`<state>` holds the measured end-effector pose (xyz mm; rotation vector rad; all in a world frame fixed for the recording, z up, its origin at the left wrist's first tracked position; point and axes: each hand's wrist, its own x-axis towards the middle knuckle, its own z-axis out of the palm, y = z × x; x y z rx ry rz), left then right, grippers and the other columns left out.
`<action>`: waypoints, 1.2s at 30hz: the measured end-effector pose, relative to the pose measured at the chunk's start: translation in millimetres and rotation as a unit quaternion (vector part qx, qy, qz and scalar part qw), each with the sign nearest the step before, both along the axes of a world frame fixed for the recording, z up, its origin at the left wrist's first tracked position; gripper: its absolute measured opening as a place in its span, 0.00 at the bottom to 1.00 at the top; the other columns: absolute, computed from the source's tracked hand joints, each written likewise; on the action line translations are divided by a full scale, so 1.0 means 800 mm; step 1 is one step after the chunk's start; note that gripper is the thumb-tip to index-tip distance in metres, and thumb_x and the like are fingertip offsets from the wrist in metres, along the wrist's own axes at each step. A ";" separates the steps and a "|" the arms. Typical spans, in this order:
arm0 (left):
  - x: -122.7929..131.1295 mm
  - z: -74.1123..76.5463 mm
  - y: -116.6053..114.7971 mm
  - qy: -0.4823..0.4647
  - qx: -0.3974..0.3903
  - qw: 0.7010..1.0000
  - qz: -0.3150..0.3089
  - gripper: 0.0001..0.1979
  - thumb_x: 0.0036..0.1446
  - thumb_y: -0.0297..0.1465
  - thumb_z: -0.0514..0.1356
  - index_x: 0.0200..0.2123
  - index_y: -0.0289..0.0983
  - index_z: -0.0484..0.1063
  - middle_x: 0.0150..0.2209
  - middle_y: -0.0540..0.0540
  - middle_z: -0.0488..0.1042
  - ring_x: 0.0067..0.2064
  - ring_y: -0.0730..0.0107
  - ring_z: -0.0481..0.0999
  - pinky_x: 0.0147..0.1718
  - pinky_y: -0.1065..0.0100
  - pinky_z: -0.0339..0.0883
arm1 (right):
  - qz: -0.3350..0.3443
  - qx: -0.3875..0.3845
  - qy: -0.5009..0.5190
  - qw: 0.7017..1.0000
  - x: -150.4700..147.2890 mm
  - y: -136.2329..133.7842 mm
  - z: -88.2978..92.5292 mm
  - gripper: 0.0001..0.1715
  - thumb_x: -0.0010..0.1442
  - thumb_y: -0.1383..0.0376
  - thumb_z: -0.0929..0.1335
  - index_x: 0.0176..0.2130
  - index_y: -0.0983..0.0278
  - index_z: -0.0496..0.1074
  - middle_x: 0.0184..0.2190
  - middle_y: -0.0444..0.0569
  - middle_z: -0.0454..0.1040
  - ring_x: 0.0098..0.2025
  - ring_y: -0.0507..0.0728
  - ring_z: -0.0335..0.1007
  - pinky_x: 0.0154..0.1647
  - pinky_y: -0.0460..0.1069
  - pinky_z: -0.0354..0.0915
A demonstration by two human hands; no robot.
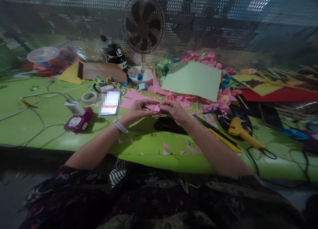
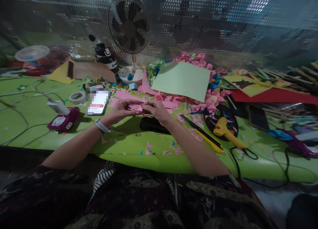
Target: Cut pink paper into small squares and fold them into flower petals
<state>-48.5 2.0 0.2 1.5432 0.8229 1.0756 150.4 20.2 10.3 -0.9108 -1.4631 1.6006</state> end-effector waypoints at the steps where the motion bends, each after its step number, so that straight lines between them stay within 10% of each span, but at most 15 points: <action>1: 0.000 -0.001 0.000 0.002 0.008 1.000 0.004 0.27 0.46 0.38 0.75 0.49 0.35 0.78 0.49 0.39 0.80 0.43 0.66 0.81 0.39 0.67 0.77 | 0.000 0.002 0.000 1.000 0.000 0.000 0.000 0.17 0.46 0.56 0.79 0.28 0.63 0.76 0.25 0.42 0.75 0.30 0.50 0.72 0.37 0.48 0.71; 36: -0.001 -0.012 0.006 -0.015 0.079 0.996 0.045 0.24 0.47 0.40 0.75 0.45 0.35 0.78 0.47 0.40 0.80 0.48 0.62 0.80 0.51 0.60 0.75 | -0.015 -0.019 0.031 0.999 0.001 0.004 -0.003 0.14 0.41 0.59 0.80 0.27 0.62 0.79 0.26 0.43 0.77 0.32 0.52 0.75 0.46 0.50 0.72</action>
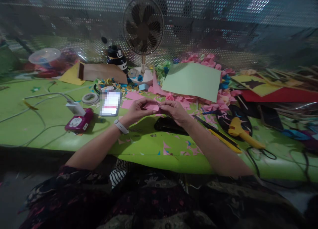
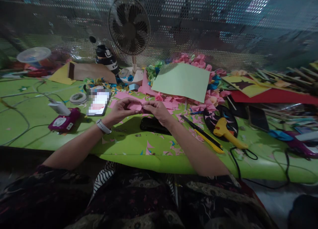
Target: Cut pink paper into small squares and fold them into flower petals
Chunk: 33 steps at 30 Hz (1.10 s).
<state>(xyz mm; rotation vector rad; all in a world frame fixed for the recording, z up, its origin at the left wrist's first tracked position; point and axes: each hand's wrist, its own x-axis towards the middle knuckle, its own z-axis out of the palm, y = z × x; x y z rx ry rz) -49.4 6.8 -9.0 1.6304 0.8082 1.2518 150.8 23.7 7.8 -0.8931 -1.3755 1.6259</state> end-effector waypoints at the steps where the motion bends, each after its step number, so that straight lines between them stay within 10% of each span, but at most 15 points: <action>1: 0.000 0.000 0.000 -0.005 -0.001 1.000 0.000 0.24 0.47 0.40 0.75 0.45 0.35 0.78 0.46 0.40 0.80 0.48 0.62 0.80 0.51 0.60 0.75 | 0.001 -0.002 0.004 1.000 0.000 0.000 0.000 0.14 0.41 0.59 0.80 0.27 0.62 0.79 0.26 0.43 0.77 0.31 0.51 0.74 0.45 0.50 0.72; 13: 0.005 0.001 -0.005 -0.064 -0.047 0.997 -0.017 0.24 0.44 0.37 0.76 0.43 0.34 0.78 0.47 0.40 0.81 0.43 0.66 0.82 0.48 0.62 0.77 | 0.011 -0.014 0.009 1.000 0.000 -0.002 0.006 0.13 0.41 0.59 0.80 0.27 0.62 0.79 0.27 0.43 0.78 0.31 0.51 0.74 0.45 0.50 0.72; 33: 0.000 -0.001 0.000 0.071 0.098 0.992 0.039 0.17 0.52 0.35 0.72 0.43 0.34 0.80 0.43 0.40 0.81 0.41 0.67 0.79 0.41 0.66 0.73 | 0.022 0.060 -0.060 0.996 0.000 -0.004 0.009 0.07 0.44 0.63 0.74 0.26 0.62 0.76 0.25 0.42 0.77 0.31 0.53 0.75 0.43 0.51 0.72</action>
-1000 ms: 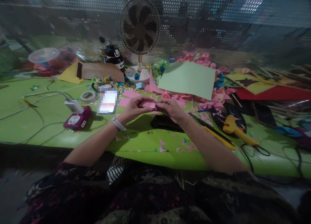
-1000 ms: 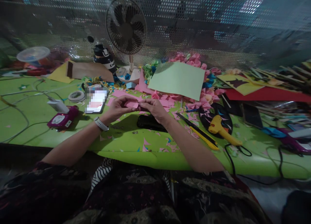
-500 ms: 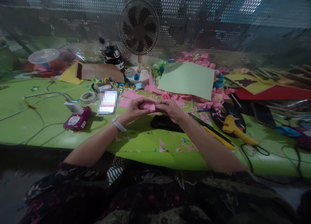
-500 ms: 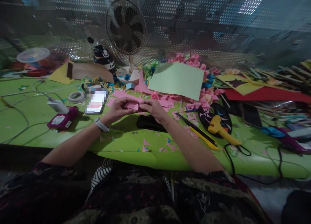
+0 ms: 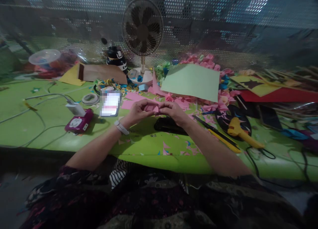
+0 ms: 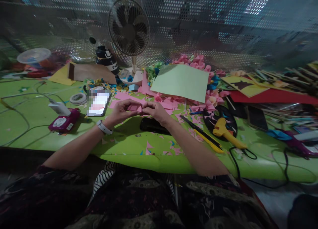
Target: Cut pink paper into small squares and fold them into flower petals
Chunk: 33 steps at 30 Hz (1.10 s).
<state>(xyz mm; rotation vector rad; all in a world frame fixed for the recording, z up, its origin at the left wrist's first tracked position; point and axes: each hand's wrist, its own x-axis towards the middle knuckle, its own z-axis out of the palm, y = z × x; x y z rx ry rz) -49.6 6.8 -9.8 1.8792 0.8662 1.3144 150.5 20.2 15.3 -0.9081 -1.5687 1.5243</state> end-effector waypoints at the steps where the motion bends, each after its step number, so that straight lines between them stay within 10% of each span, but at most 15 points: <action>1: 0.000 0.000 0.000 -0.002 0.003 1.000 0.001 0.16 0.52 0.35 0.72 0.43 0.34 0.80 0.42 0.40 0.81 0.41 0.67 0.79 0.42 0.66 0.73 | 0.004 -0.009 0.008 1.000 0.000 0.001 -0.002 0.07 0.44 0.63 0.75 0.26 0.62 0.76 0.26 0.42 0.77 0.31 0.53 0.76 0.44 0.52 0.73; 17: -0.003 -0.002 0.000 -0.046 -0.063 0.997 -0.030 0.22 0.51 0.35 0.73 0.49 0.33 0.79 0.49 0.36 0.80 0.48 0.62 0.80 0.50 0.60 0.75 | 0.009 -0.027 0.044 0.999 0.002 0.008 -0.016 0.13 0.47 0.58 0.78 0.29 0.62 0.78 0.28 0.44 0.79 0.34 0.54 0.77 0.47 0.53 0.73; 33: 0.001 -0.004 0.001 -0.145 -0.120 0.980 -0.070 0.27 0.54 0.37 0.71 0.57 0.38 0.73 0.46 0.43 0.81 0.44 0.67 0.82 0.46 0.65 0.78 | -0.028 0.111 -0.017 0.993 0.002 0.001 -0.005 0.12 0.51 0.57 0.75 0.30 0.62 0.76 0.29 0.45 0.77 0.34 0.55 0.72 0.41 0.52 0.70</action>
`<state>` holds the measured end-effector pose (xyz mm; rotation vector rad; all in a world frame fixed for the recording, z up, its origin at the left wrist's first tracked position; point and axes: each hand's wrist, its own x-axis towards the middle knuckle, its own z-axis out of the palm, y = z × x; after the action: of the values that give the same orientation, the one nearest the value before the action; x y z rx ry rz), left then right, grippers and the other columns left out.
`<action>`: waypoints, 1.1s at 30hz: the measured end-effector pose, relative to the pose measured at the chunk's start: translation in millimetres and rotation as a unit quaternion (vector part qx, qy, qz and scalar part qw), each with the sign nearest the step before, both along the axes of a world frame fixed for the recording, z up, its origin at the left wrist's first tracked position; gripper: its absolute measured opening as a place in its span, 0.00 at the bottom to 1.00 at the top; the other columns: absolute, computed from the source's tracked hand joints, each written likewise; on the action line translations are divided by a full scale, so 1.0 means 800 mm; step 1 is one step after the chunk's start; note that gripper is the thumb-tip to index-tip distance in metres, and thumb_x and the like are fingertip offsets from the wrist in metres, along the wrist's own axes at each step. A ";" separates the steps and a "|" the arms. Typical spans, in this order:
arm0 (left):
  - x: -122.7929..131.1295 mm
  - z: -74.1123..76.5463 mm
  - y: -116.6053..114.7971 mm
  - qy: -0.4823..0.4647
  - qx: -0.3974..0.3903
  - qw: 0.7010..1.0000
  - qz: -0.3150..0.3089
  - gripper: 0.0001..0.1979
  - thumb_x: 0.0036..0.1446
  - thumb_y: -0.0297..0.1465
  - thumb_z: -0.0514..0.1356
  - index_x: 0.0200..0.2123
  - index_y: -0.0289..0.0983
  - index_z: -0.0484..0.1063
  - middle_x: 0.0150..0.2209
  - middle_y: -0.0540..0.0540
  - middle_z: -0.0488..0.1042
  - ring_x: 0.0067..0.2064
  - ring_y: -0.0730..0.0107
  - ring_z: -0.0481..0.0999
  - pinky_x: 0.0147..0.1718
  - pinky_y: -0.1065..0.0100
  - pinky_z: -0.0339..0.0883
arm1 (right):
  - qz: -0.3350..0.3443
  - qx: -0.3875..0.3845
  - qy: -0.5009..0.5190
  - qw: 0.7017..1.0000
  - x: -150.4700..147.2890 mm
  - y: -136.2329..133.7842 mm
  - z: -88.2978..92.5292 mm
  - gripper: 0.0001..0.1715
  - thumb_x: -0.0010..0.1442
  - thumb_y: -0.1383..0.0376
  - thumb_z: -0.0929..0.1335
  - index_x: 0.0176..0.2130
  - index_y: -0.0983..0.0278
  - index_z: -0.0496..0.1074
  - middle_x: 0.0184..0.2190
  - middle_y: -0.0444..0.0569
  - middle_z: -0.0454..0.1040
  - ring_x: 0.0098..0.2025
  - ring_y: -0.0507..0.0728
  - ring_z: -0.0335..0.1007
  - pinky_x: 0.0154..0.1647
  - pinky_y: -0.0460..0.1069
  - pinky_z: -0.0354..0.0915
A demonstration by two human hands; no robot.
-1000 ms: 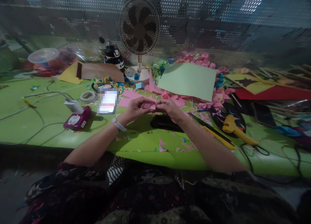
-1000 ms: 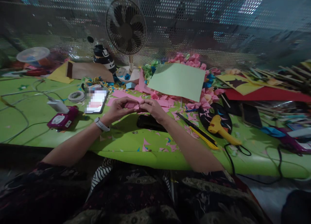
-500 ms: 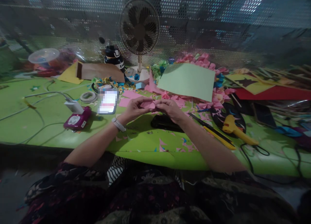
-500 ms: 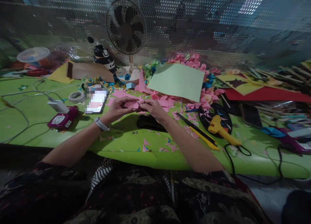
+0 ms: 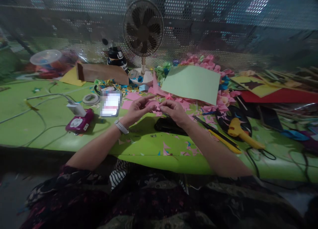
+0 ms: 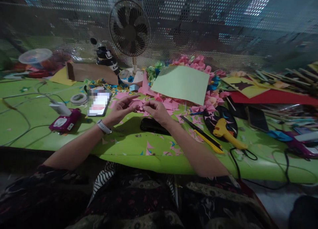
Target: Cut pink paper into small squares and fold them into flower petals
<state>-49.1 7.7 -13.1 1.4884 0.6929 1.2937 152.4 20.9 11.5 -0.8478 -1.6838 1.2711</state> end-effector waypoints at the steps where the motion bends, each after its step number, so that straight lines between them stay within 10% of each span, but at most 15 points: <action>1: 0.000 -0.001 0.002 -0.011 -0.002 1.000 -0.005 0.28 0.55 0.37 0.71 0.58 0.38 0.72 0.43 0.44 0.81 0.43 0.68 0.82 0.45 0.66 0.78 | -0.018 0.029 -0.009 0.999 0.000 -0.001 0.002 0.11 0.52 0.57 0.75 0.30 0.62 0.75 0.29 0.45 0.76 0.34 0.55 0.72 0.40 0.52 0.69; 33: -0.001 0.001 0.005 -0.011 0.005 0.999 -0.052 0.22 0.57 0.39 0.69 0.52 0.40 0.69 0.47 0.45 0.75 0.39 0.73 0.78 0.43 0.68 0.77 | -0.024 0.013 0.015 1.000 0.000 0.001 0.000 0.16 0.53 0.52 0.74 0.31 0.61 0.75 0.28 0.43 0.75 0.31 0.53 0.69 0.35 0.49 0.67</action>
<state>-49.9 11.8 -12.2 1.4966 0.5887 1.2333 152.3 22.0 11.2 -0.8459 -1.6439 1.2199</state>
